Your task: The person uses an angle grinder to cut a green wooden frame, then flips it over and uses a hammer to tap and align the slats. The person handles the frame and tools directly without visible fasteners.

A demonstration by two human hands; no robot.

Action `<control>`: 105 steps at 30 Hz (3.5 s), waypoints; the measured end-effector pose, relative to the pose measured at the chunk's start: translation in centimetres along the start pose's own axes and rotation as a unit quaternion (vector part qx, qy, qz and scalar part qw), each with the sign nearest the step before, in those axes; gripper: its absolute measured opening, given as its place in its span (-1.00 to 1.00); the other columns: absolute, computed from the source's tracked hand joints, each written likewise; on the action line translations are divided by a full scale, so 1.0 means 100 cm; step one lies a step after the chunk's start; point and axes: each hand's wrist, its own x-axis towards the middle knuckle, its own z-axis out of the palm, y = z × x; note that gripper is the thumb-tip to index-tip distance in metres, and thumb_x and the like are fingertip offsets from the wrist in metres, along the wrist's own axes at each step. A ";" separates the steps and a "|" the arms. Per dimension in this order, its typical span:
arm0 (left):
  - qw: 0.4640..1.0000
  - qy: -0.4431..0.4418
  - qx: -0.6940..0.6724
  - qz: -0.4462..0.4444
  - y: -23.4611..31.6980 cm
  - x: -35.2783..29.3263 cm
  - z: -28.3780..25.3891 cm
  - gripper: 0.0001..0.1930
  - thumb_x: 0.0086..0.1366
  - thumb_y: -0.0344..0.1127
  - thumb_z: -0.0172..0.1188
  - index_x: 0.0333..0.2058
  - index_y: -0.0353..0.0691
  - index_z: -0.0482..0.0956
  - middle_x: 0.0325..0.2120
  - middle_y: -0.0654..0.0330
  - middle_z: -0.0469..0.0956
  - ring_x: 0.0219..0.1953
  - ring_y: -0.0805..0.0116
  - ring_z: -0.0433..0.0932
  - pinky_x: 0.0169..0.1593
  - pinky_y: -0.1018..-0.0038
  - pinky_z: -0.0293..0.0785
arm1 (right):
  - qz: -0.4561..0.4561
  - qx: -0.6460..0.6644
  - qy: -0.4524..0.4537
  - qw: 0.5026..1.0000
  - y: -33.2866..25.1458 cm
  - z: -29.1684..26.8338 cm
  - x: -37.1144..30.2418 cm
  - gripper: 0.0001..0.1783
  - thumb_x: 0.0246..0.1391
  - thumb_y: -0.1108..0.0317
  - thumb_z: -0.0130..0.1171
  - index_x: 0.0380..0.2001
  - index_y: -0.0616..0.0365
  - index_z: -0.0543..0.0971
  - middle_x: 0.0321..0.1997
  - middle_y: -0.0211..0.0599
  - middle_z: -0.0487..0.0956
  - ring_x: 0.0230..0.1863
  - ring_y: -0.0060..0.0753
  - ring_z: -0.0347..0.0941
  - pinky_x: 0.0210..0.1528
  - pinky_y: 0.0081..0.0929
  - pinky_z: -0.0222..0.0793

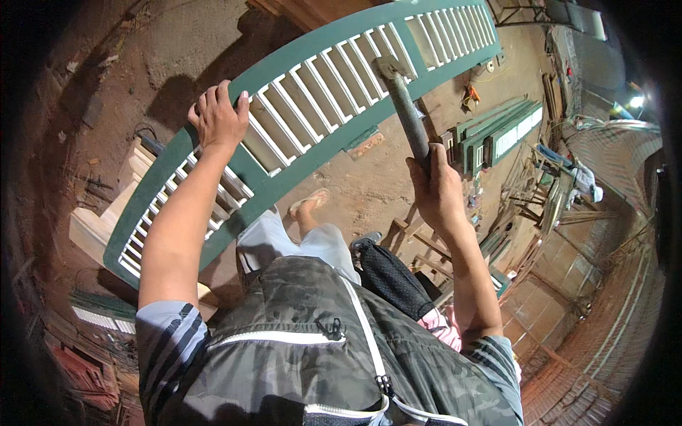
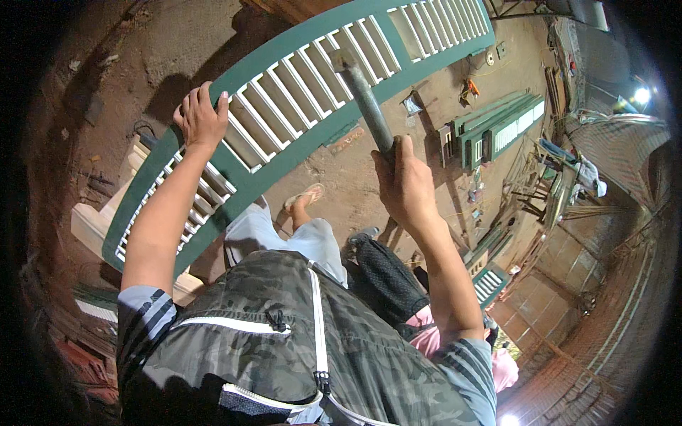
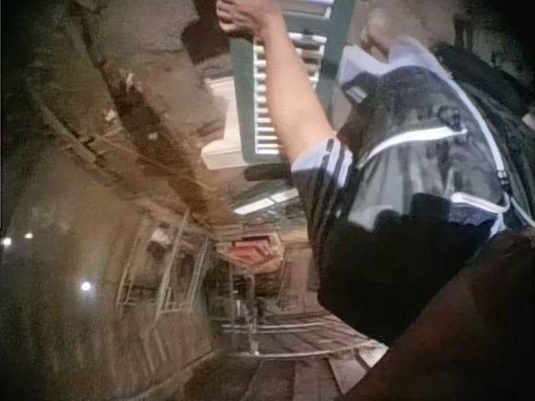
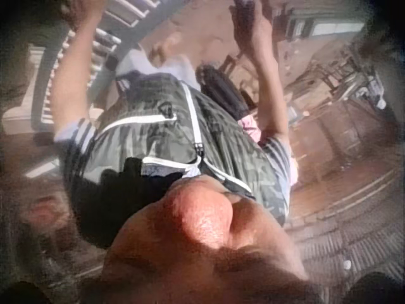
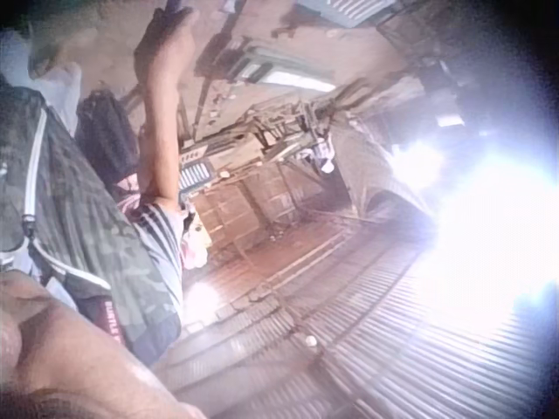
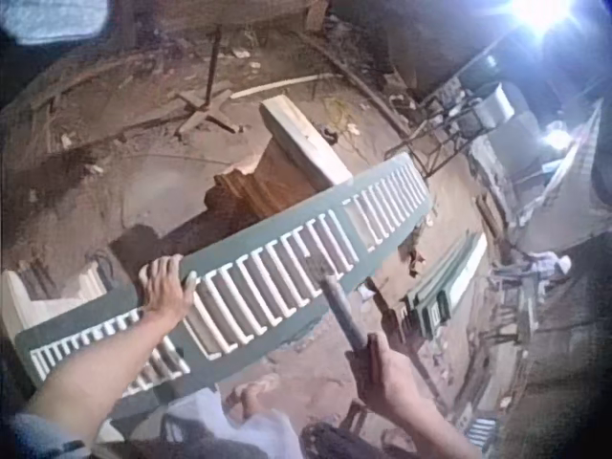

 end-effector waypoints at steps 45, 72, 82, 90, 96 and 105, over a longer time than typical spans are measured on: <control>0.997 0.027 -0.067 -0.005 -0.016 0.007 0.014 -0.49 0.43 0.17 0.05 0.23 0.07 0.46 0.13 0.22 0.52 0.24 0.17 0.42 0.25 -0.06 0.13 | 0.279 -0.122 -0.235 0.923 0.033 0.046 0.037 -0.42 0.40 -0.09 0.04 -0.16 0.36 0.53 -0.31 0.22 0.56 -0.31 0.15 0.50 -0.18 -0.11 0.42; 0.998 0.063 -0.020 0.009 -0.011 0.008 0.020 -0.55 0.45 0.15 0.04 0.17 0.08 0.48 0.05 0.22 0.57 0.16 0.14 0.49 0.18 -0.05 0.24 | 0.089 0.163 -0.016 0.982 0.003 -0.006 0.015 -0.47 0.42 -0.08 0.06 -0.04 0.27 0.57 -0.28 -0.18 0.66 -0.19 -0.28 0.59 -0.13 -0.36 0.47; 0.997 0.055 -0.051 -0.004 -0.009 0.004 0.017 -0.56 0.45 0.15 0.04 0.15 0.07 0.50 0.07 0.21 0.55 0.17 0.16 0.47 0.17 -0.03 0.24 | 0.047 0.048 -0.083 0.994 0.018 0.043 0.027 -0.55 0.37 0.07 0.19 -0.11 0.34 0.56 -0.32 0.02 0.65 -0.32 -0.10 0.58 -0.22 -0.19 0.49; 0.989 -0.007 -0.141 -0.039 0.009 0.007 -0.027 -0.59 0.32 -0.11 0.22 0.03 -0.22 0.48 -0.05 0.02 0.50 0.12 0.01 0.42 0.17 0.04 0.22 | 0.101 -0.165 -0.166 0.967 0.073 0.048 -0.003 -0.54 0.35 0.12 0.14 0.11 0.27 0.56 -0.03 -0.04 0.62 -0.02 -0.23 0.56 0.03 -0.26 0.48; 0.998 0.061 -0.022 0.007 -0.009 0.010 0.025 -0.55 0.47 0.15 0.02 0.14 0.04 0.50 0.06 0.18 0.58 0.15 0.10 0.51 0.19 -0.07 0.25 | -0.016 0.133 -0.038 0.990 0.021 -0.034 0.031 -0.67 0.38 0.16 0.15 0.01 0.18 0.54 -0.25 -0.08 0.59 -0.28 -0.17 0.50 -0.21 -0.38 0.43; 0.994 0.001 -0.096 -0.049 0.012 0.006 -0.018 -0.60 0.34 -0.11 0.19 0.03 -0.22 0.47 -0.02 -0.01 0.48 0.12 -0.03 0.40 0.22 0.00 0.20 | 0.222 -0.100 -0.160 0.957 0.031 0.045 0.013 -0.54 0.36 0.03 0.18 -0.15 0.32 0.59 -0.50 0.06 0.56 -0.35 -0.04 0.58 -0.27 -0.18 0.42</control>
